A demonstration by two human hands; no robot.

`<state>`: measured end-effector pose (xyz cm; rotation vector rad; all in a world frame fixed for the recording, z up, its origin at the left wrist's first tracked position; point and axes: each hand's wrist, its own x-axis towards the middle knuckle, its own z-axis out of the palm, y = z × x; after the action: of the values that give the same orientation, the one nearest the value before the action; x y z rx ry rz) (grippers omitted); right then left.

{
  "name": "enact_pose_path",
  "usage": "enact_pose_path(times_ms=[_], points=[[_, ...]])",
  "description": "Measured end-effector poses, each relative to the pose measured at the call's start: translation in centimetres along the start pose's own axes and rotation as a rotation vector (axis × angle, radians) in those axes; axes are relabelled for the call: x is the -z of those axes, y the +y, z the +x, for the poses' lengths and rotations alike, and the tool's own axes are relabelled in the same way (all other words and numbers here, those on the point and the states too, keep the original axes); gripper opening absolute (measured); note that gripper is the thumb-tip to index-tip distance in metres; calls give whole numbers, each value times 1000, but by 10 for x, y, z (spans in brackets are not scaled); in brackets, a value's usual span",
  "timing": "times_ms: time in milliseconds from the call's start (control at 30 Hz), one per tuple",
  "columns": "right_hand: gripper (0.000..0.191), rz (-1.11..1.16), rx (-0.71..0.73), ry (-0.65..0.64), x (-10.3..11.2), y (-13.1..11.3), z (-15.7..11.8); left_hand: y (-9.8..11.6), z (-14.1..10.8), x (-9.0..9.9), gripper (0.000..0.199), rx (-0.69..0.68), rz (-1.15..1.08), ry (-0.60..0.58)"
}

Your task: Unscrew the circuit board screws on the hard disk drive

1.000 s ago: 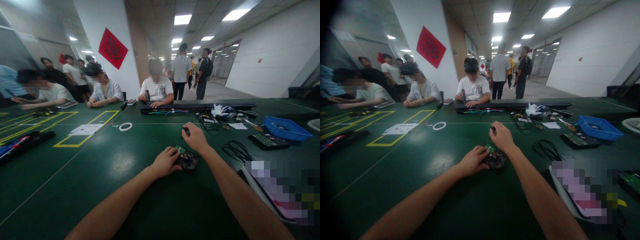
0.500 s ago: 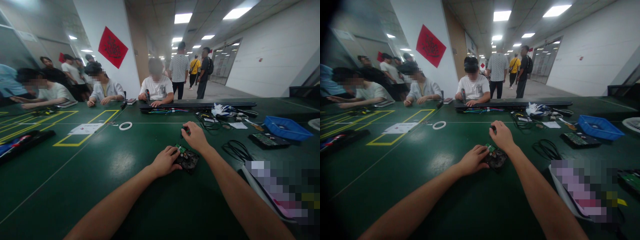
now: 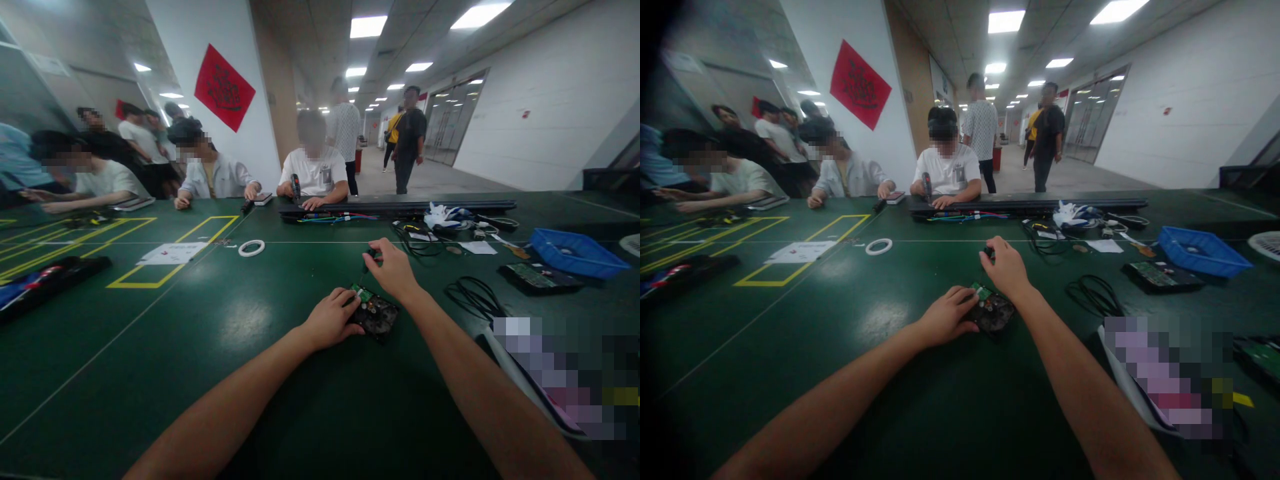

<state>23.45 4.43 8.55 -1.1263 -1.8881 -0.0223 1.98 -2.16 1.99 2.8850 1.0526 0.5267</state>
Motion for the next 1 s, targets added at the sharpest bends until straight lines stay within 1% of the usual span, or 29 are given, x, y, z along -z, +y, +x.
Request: enact_pose_path(times_ms=[167,400,667,767,1000], points=[[17,8,4,-30,1,0,1,1,0,1,73,6,-6,-2],[14,-34,81,-30,4,-5,0,1,0,1,74,13,-8,-5],[18,0,35,-7,1,-3,-1,2,1,2,73,8,10,-9],[15,-28,17,-13,2,-3,-1,2,0,3,73,11,4,-7],[14,-71,79,-22,5,-7,0,1,0,2,75,6,15,-13]])
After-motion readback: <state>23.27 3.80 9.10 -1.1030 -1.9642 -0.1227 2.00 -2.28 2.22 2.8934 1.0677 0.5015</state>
